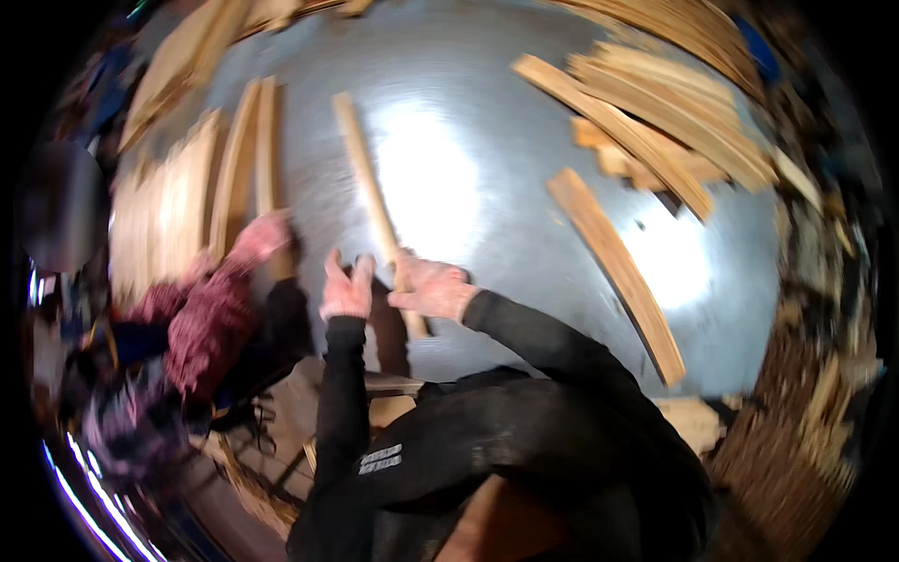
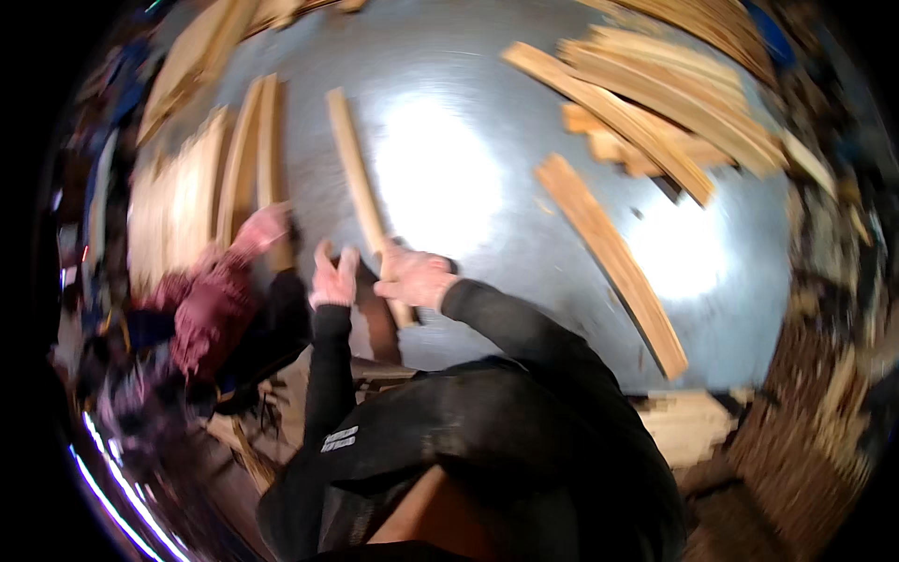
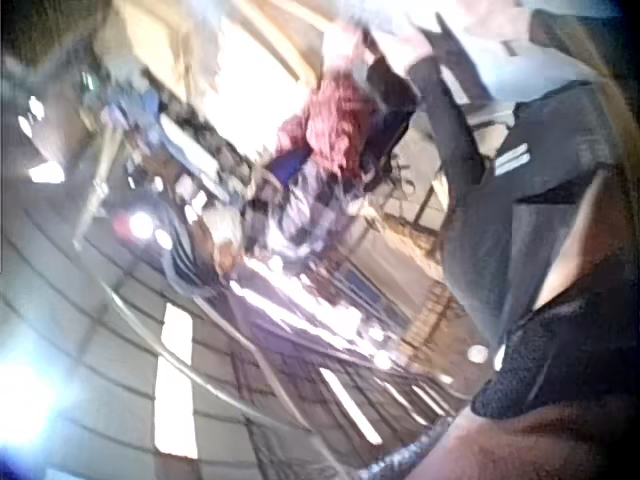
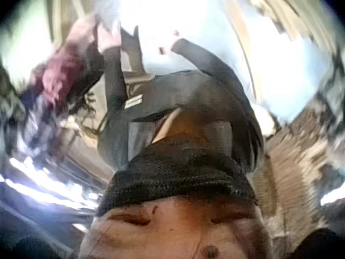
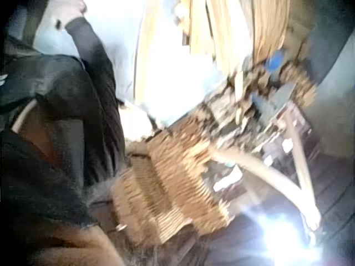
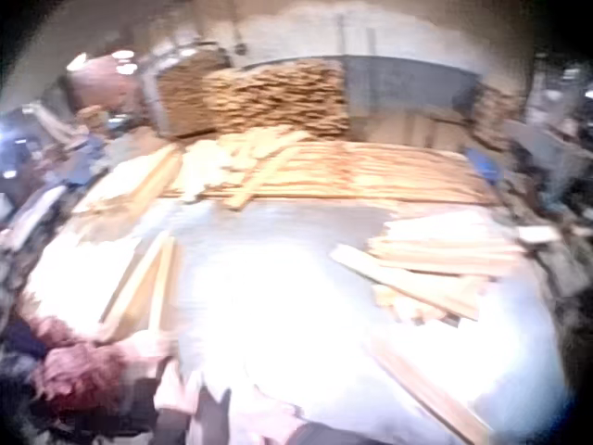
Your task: The person sorts and stacks thin wooden planks on a metal table. They pick up planks from a pile, inspect them, and place them into a neat stack, occasionally moving other planks aside to reach the work.
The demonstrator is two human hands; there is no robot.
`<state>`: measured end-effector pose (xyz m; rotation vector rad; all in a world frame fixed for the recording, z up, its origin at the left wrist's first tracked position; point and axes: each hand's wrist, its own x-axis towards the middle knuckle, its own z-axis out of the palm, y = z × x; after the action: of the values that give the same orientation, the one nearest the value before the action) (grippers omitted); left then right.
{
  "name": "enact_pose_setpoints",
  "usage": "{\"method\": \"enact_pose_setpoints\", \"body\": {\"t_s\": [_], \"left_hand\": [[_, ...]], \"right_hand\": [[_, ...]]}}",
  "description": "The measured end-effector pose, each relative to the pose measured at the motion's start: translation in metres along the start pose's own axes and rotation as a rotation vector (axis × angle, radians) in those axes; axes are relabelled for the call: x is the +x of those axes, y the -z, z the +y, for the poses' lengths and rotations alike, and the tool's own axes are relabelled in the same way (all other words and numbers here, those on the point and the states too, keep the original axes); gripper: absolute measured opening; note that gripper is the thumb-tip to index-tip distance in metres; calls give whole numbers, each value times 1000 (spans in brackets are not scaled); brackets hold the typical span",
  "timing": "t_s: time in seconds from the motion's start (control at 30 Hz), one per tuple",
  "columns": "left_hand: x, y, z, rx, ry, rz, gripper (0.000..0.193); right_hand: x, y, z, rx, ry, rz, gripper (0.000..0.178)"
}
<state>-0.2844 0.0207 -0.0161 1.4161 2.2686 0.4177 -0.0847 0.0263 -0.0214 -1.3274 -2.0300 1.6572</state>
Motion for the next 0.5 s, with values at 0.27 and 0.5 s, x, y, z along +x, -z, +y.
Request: {"method": "enact_pose_setpoints", "body": {"t_s": [0.27,0.5], "left_hand": [[-37,-49,-39,-84,7,14,59],[-19,-5,-21,393,-147,192,57]], "right_hand": [[-188,113,134,-772,-573,653,94],[-267,127,167,-579,-589,541,78]]}}
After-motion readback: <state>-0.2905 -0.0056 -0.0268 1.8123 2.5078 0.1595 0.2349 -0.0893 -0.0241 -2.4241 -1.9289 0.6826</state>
